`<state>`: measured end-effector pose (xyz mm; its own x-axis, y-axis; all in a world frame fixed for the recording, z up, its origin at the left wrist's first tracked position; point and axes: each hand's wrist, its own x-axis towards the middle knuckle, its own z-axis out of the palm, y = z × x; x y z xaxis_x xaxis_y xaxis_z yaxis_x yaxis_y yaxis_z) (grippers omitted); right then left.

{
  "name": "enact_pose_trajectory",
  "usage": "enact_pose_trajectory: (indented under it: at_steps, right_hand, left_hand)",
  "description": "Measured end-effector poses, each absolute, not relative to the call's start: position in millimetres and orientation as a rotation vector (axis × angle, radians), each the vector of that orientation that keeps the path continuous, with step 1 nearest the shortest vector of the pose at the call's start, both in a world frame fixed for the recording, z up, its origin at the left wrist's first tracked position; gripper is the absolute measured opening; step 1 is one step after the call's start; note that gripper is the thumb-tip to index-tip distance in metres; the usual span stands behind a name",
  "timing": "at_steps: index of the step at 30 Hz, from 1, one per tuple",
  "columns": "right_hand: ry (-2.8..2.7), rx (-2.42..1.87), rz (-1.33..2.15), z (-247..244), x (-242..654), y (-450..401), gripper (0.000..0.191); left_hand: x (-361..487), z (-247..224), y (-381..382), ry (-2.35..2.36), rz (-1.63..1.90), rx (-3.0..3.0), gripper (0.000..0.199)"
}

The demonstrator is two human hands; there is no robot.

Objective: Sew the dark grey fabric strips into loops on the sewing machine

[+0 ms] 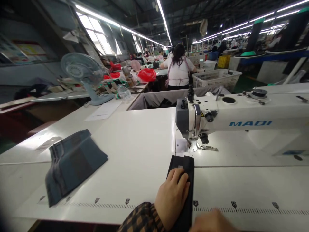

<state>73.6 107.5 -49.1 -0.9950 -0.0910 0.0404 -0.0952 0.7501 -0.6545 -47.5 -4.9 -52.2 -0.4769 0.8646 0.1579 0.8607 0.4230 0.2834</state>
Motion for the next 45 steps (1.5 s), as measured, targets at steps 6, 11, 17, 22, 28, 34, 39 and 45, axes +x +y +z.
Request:
enact_pose_trajectory:
  at_steps: [6,11,17,22,28,34,39,45]
  right_hand:
    - [-2.851,-0.542,0.986,-53.1,-7.1,177.3,0.021]
    - [-2.941,-0.510,0.914,-49.5,-29.5,181.7,0.014]
    - [-2.950,-0.548,0.852,-48.3,-28.6,178.5,0.011]
    - [-2.951,-0.531,0.824,-50.9,-28.3,177.9,0.012]
    - [-2.949,-0.491,0.836,-52.3,-28.2,181.3,0.012]
    - [-2.948,-0.352,0.886,-49.6,-19.6,181.4,0.013]
    - [-2.915,-0.290,0.910,-51.9,-13.9,177.4,0.012]
    - [-2.904,-0.536,0.769,-56.0,-21.9,173.2,0.015]
  left_hand:
    - [-48.4,-53.0,1.8,2.652,0.451,1.647,0.018]
    - [-47.8,-55.2,2.4,2.669,0.328,1.749,0.028]
    - [-34.9,-71.6,10.2,2.797,0.297,1.669,0.030]
    - [-30.7,-74.6,12.6,2.821,0.357,1.629,0.037]
    - [-34.6,-65.3,10.2,2.779,0.350,1.586,0.045]
    - [-35.6,-69.9,11.2,2.792,0.340,1.608,0.045]
    - [-35.9,-83.5,15.7,2.942,0.393,1.604,0.039]
    - [-40.8,-82.6,14.0,2.928,0.456,1.684,0.039]
